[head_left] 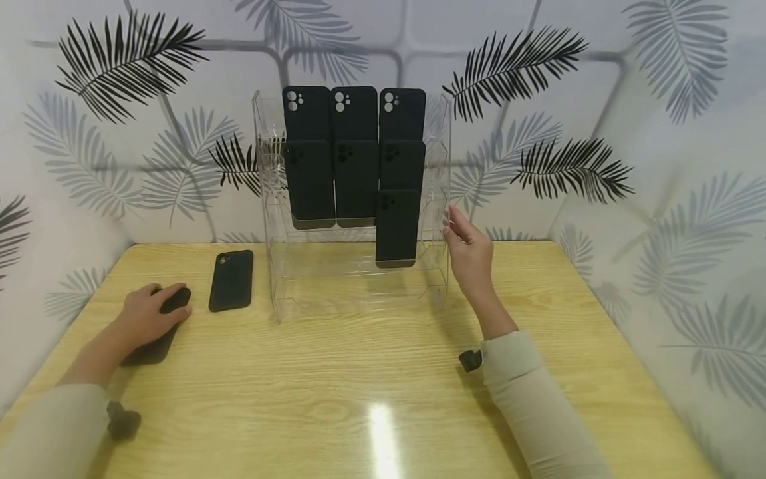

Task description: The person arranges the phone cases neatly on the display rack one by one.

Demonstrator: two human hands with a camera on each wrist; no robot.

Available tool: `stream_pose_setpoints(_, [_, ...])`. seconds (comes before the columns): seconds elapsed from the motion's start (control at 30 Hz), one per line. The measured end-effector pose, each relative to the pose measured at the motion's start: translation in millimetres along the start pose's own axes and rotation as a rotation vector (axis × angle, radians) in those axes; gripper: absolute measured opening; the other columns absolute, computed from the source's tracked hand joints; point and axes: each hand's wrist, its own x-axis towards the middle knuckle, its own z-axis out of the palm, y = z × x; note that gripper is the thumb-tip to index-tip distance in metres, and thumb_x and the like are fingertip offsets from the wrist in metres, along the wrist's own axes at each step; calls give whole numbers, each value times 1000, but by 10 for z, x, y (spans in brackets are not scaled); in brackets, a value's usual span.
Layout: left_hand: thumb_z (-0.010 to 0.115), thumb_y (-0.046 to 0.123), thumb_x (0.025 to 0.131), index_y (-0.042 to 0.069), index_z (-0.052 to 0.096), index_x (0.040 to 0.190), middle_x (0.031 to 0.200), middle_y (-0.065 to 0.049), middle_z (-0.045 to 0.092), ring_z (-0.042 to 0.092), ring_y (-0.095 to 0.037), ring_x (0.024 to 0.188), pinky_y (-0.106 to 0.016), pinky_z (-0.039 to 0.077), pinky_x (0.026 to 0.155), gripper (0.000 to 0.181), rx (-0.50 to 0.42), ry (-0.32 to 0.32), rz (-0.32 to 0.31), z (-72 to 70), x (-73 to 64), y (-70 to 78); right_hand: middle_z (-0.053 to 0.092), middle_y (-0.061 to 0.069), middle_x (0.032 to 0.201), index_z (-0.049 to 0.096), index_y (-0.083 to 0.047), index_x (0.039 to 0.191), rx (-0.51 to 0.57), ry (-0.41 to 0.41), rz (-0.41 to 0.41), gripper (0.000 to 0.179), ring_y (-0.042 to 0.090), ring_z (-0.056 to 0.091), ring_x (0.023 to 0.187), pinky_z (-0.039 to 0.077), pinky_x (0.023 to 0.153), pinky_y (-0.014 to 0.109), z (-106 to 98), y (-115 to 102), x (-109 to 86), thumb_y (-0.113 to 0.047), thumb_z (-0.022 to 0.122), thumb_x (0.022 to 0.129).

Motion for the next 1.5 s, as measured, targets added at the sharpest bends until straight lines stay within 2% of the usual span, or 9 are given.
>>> stream_pose_setpoints(0.23, [55,40,102,-6,39,146,139,-53,27,29,-71,125,-80,31,99,67,-49,29,-44,-42,-33,41,60,23,136,57,5,138,9,-1,5,43,37,63,122,55,92,17,4,-27,-14,7,61,96])
stream_pose_setpoints(0.4, [60,40,99,-9,37,148,140,-50,27,30,-68,126,-77,34,101,73,-74,55,-52,-71,-36,58,60,24,136,56,7,139,2,1,3,43,39,62,122,54,92,17,8,-19,-11,7,60,96])
stream_pose_setpoints(0.6, [62,42,98,-8,35,150,142,-48,27,30,-66,127,-75,35,99,78,-98,71,-57,-130,-30,98,62,18,137,56,0,142,-7,-1,22,44,32,63,124,53,93,14,8,185,56,0,61,98])
stream_pose_setpoints(0.83, [64,39,98,-5,34,152,145,-46,26,31,-65,127,-75,36,96,76,-154,117,-35,-216,-49,245,65,12,136,60,-9,141,-4,11,-25,44,27,65,122,54,92,15,14,339,91,-3,63,98])
stream_pose_setpoints(0.97, [64,39,98,-4,33,153,147,-45,24,28,-65,129,-76,34,96,76,-180,157,-29,-280,-65,352,64,13,136,59,-8,141,-2,10,-23,43,28,65,122,55,92,17,12,354,86,-4,63,98])
stream_pose_setpoints(1.2, [65,34,98,0,33,155,150,-41,23,29,-63,129,-75,36,93,74,-237,261,6,-413,-91,590,65,15,135,60,-7,140,15,15,-8,43,29,65,121,54,91,15,14,355,90,-4,64,98])
stream_pose_setpoints(1.37, [65,33,97,4,35,155,153,-35,23,28,-59,131,-72,39,91,72,-311,330,0,-517,-90,855,62,17,137,58,-5,141,23,9,23,44,31,64,123,53,92,14,9,315,92,-1,63,97])
stream_pose_setpoints(1.5, [65,32,97,6,36,156,156,-31,21,28,-55,133,-69,38,92,70,-384,385,3,-577,-85,1105,61,23,137,56,1,141,11,-3,31,44,35,62,124,54,92,15,5,150,43,3,61,97])
